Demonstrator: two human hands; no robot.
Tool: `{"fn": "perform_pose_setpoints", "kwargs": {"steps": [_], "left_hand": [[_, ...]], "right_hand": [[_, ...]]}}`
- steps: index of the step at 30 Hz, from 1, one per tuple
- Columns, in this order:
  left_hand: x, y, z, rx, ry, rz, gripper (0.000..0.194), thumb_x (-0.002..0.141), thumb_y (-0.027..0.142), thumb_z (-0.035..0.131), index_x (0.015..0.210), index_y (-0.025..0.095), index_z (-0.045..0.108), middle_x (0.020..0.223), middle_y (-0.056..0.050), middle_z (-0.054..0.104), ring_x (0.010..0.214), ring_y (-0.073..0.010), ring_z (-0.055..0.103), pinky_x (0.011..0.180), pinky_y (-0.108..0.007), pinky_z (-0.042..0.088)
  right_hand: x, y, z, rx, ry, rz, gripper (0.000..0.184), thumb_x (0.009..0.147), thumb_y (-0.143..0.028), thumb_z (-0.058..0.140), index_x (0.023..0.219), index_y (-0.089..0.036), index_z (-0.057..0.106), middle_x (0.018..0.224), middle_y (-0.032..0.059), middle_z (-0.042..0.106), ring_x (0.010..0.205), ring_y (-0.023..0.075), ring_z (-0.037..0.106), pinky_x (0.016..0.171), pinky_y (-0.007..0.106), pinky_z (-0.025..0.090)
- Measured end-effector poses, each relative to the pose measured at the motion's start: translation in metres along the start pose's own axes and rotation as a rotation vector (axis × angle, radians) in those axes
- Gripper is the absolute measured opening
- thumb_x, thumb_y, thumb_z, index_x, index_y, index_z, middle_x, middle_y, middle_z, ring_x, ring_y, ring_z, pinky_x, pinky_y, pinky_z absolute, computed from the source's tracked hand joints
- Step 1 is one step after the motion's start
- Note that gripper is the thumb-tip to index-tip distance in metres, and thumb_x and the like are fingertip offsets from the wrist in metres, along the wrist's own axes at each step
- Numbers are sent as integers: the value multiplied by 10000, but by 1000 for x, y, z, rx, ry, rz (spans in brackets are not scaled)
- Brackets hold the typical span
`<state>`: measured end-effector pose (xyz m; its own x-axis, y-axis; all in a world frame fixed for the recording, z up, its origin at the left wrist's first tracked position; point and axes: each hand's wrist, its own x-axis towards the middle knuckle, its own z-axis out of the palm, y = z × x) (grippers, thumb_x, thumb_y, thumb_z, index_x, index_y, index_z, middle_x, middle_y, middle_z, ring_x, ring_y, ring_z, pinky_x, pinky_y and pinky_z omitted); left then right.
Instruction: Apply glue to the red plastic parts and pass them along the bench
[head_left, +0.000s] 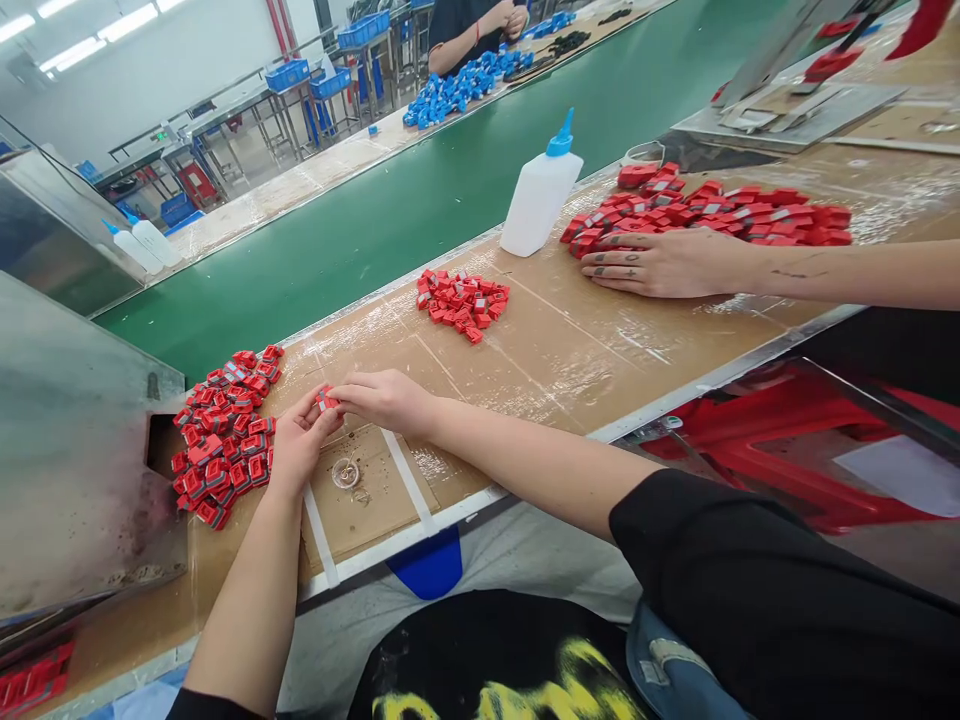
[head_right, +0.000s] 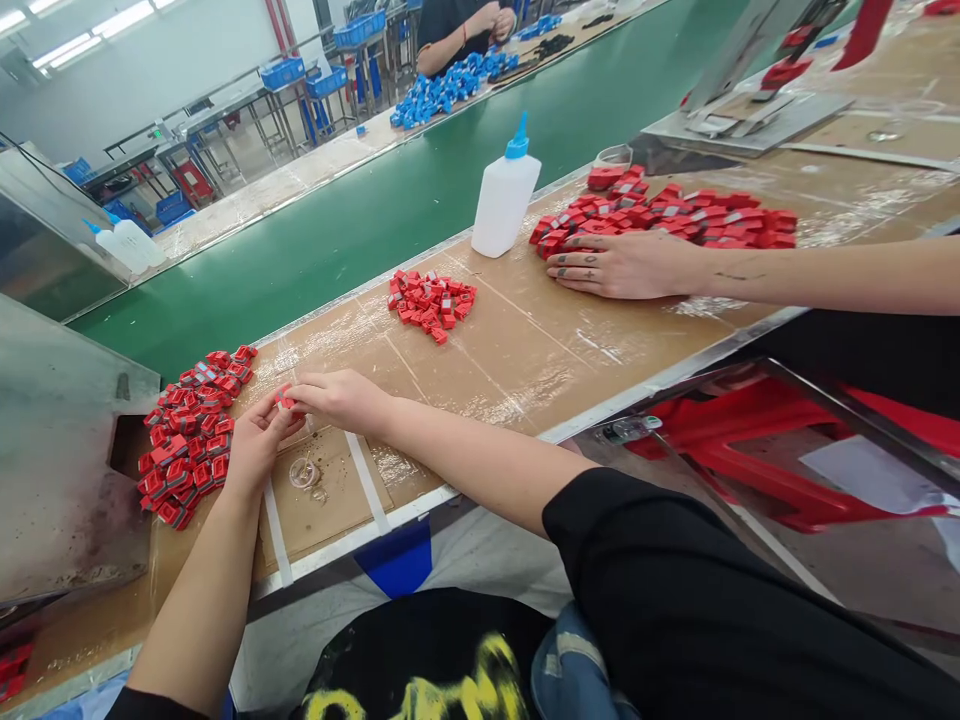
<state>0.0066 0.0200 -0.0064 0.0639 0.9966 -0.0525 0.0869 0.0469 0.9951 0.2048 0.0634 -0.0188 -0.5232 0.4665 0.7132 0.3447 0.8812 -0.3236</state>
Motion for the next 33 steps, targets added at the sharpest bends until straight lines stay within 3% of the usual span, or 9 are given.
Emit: {"fn": "perform_pose_setpoints", "kwargs": {"steps": [6, 9, 11, 14, 16, 19, 27, 30, 33], "left_hand": [[-1, -1, 1, -60, -57, -99, 587, 802, 540, 796, 1229, 149, 700, 1138, -116, 779, 1046, -282, 745, 944, -429, 606], [0, -2, -4, -96, -91, -110, 553, 794, 484, 824, 1213, 149, 689, 1135, -122, 779, 1044, -279, 748, 958, -436, 598], [0, -2, -6, -101, -78, -53, 554, 784, 440, 842, 1232, 160, 674, 1170, -128, 769, 1089, -287, 737, 993, -456, 582], [1, -3, -3, -55, -54, 102, 562, 775, 378, 859, 1261, 174, 664, 1232, -139, 748, 1193, -301, 696, 1063, -471, 541], [1, -4, 2, -26, -56, 174, 574, 775, 363, 858, 1282, 177, 662, 1246, -139, 742, 1208, -303, 689, 1068, -464, 538], [0, -4, 12, 1, -27, 236, 546, 803, 370, 830, 1289, 175, 674, 1237, -127, 746, 1173, -301, 705, 1046, -450, 551], [2, -3, 13, -60, 44, 250, 497, 791, 369, 835, 1233, 171, 726, 1168, -106, 773, 1116, -298, 728, 1032, -442, 556], [3, -5, 8, -135, -21, 188, 550, 798, 410, 826, 1286, 198, 686, 1191, -115, 761, 1078, -287, 740, 975, -431, 582], [4, 1, 5, -69, -88, 176, 497, 841, 445, 779, 1265, 205, 682, 1175, -113, 760, 1048, -277, 744, 935, -415, 591]], "right_hand": [[-2, -3, 3, -47, -101, -22, 336, 1089, -336, 408, 1194, -147, 665, 1024, 103, 717, 905, 171, 681, 764, 275, 534], [-3, -2, 3, 63, -124, 9, 317, 1081, -329, 430, 1187, -158, 675, 1042, 100, 709, 920, 173, 680, 811, 304, 561], [-2, -1, 1, 188, -121, 34, 319, 1047, -354, 516, 1286, -184, 644, 1151, 113, 686, 1052, 198, 670, 925, 355, 570], [-1, 1, -1, 374, -106, 117, 719, 904, -449, 731, 1525, -231, 444, 1483, 164, 518, 1386, 279, 507, 1145, 470, 469], [0, 4, 1, 471, -159, 181, 837, 883, -455, 753, 1586, -245, 348, 1583, 165, 433, 1464, 287, 437, 1203, 481, 408], [2, 9, 8, 575, -237, 229, 740, 927, -399, 713, 1570, -234, 386, 1533, 144, 519, 1379, 249, 542, 1179, 428, 435], [12, 9, 10, 642, -179, 245, 645, 904, -387, 740, 1473, -193, 507, 1358, 120, 648, 1173, 215, 646, 1039, 375, 520], [14, 5, -1, 573, -164, 139, 661, 883, -378, 766, 1463, -207, 500, 1382, 122, 616, 1254, 222, 595, 1079, 375, 491], [17, 3, -14, 430, -149, -8, 531, 934, -364, 705, 1417, -217, 538, 1422, 132, 553, 1291, 210, 560, 1076, 350, 480]]}}
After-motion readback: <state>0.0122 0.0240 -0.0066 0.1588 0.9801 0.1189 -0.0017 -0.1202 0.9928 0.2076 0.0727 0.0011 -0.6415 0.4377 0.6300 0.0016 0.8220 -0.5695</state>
